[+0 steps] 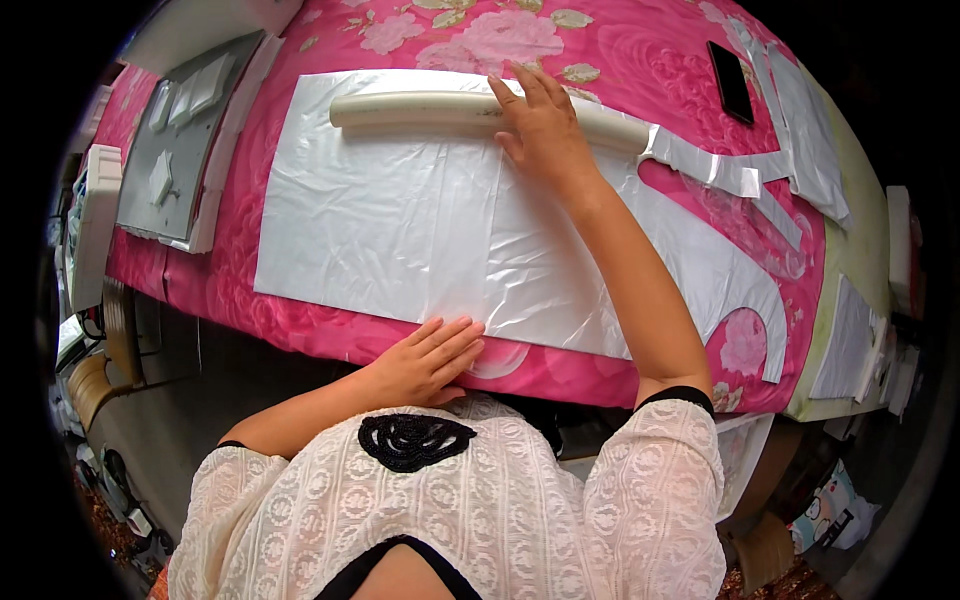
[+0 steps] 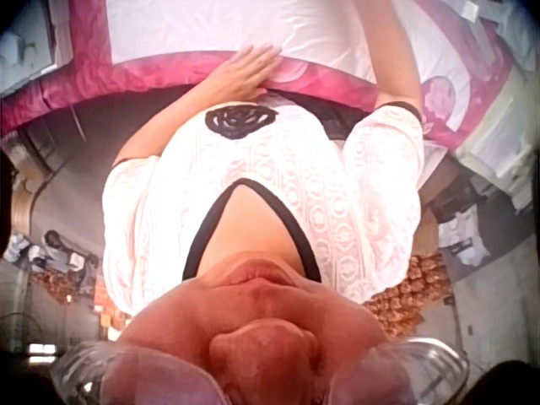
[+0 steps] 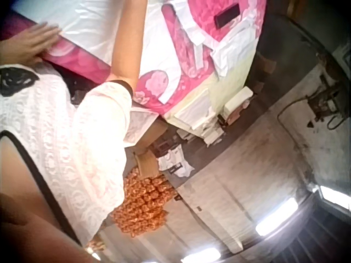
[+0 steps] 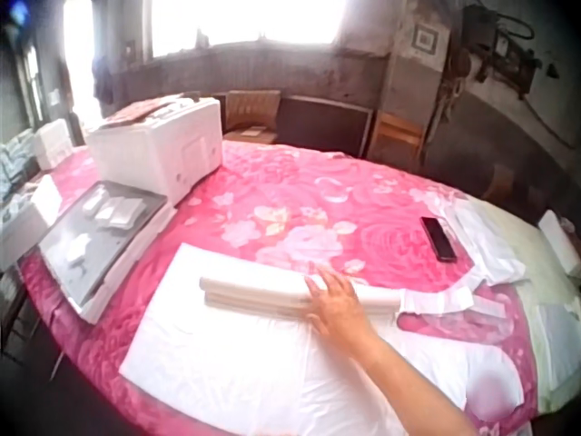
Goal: The person wraps small white rectangular items in clear plastic film on a pink floral tablecloth. They unroll the film, place an item on it, fold the film around the item, and set the wrapped item aside. The process is repeated multiple times.
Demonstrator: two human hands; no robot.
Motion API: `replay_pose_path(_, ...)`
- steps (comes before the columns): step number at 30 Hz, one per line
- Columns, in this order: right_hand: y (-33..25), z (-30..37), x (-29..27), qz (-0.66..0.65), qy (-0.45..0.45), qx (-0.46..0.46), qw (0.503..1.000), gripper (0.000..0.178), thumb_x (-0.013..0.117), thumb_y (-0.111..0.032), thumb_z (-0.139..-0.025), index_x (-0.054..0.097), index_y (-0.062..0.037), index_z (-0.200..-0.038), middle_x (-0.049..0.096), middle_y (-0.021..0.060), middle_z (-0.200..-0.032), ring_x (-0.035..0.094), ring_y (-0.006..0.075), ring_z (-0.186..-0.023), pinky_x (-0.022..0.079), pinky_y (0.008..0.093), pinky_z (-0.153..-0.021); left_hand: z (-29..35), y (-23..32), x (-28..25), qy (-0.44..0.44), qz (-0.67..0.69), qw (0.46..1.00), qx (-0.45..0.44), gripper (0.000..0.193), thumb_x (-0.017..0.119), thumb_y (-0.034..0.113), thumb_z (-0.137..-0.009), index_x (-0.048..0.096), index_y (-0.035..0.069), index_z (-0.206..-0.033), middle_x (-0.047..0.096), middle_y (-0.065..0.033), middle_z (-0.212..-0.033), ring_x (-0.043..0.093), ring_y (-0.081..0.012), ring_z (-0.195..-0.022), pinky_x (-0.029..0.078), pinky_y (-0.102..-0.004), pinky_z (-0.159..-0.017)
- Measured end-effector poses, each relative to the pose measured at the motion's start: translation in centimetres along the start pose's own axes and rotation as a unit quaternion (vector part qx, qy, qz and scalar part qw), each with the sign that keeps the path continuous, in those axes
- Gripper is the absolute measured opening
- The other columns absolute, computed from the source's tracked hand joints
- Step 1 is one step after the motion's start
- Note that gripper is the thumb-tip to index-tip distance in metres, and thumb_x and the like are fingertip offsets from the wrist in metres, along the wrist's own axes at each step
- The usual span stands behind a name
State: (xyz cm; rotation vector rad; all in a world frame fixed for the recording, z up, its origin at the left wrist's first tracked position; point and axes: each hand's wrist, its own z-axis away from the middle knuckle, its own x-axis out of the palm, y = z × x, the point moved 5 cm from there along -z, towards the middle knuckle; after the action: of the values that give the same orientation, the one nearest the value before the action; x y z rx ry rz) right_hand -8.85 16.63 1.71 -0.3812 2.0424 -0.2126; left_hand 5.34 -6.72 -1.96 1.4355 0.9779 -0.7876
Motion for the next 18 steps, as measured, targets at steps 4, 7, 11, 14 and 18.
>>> replay_pose_path(4,-5.0,4.7,-2.7,-0.148,-0.097,-0.045,0.983,0.040,0.062,0.002,-0.070,0.059,-0.0041,-0.109,0.058,0.0097,-0.111,0.051,0.0293,-0.107,0.044,0.0374,-0.091,1.7,-1.2,-1.3,0.094,0.010,0.996,0.000,0.053,0.070,0.021,-0.074,0.053,0.003,-0.120,0.048,-0.0112,-0.130,0.046,-0.0258,-0.122,0.036,-0.0429,-0.102)
replay_pose_path(7,-8.7,9.1,-2.5,-0.207,-0.199,-0.073,0.955,0.039,0.057,0.006,-0.068,0.060,-0.0028,-0.107,0.058,0.0097,-0.109,0.054,0.0297,-0.103,0.048,0.0368,-0.085,1.9,-1.3,-1.7,0.124,-0.007,0.992,0.017,0.039,0.066,0.020,-0.075,0.059,0.001,-0.108,0.054,-0.0098,-0.119,0.051,-0.0230,-0.113,0.038,-0.0411,-0.101)
replay_pose_path(11,-9.4,11.5,-1.8,-0.186,-0.200,-0.078,0.959,0.046,0.055,0.006,-0.067,0.057,-0.0031,-0.112,0.057,0.0104,-0.114,0.052,0.0300,-0.109,0.045,0.0379,-0.091,1.3,-1.1,-2.4,0.162,-0.023,0.985,0.045,0.016,0.064,0.015,-0.075,0.060,0.004,-0.085,0.060,-0.0063,-0.099,0.058,-0.0201,-0.097,0.045,-0.0390,-0.092)
replay_pose_path(14,-9.6,11.0,-2.2,-0.185,-0.200,-0.078,0.959,0.044,0.057,0.003,-0.066,0.057,0.0003,-0.110,0.056,0.0119,-0.114,0.053,0.0308,-0.106,0.046,0.0371,-0.089,1.2,-1.5,-2.6,0.150,-0.039,0.987,0.039,0.017,0.066,0.015,-0.072,0.059,0.005,-0.084,0.060,-0.0052,-0.095,0.059,-0.0190,-0.094,0.046,-0.0383,-0.089)
replay_pose_path(18,-9.7,10.9,-2.0,-0.178,-0.185,-0.066,0.964,0.041,0.059,0.003,-0.068,0.059,-0.0010,-0.108,0.059,0.0103,-0.110,0.054,0.0291,-0.102,0.047,0.0364,-0.087,1.2,-2.4,-4.3,0.203,0.113,0.973,-0.003,0.024,0.072,0.016,-0.071,0.060,0.007,-0.091,0.062,-0.0061,-0.104,0.061,-0.0199,-0.095,0.046,-0.0394,-0.090)
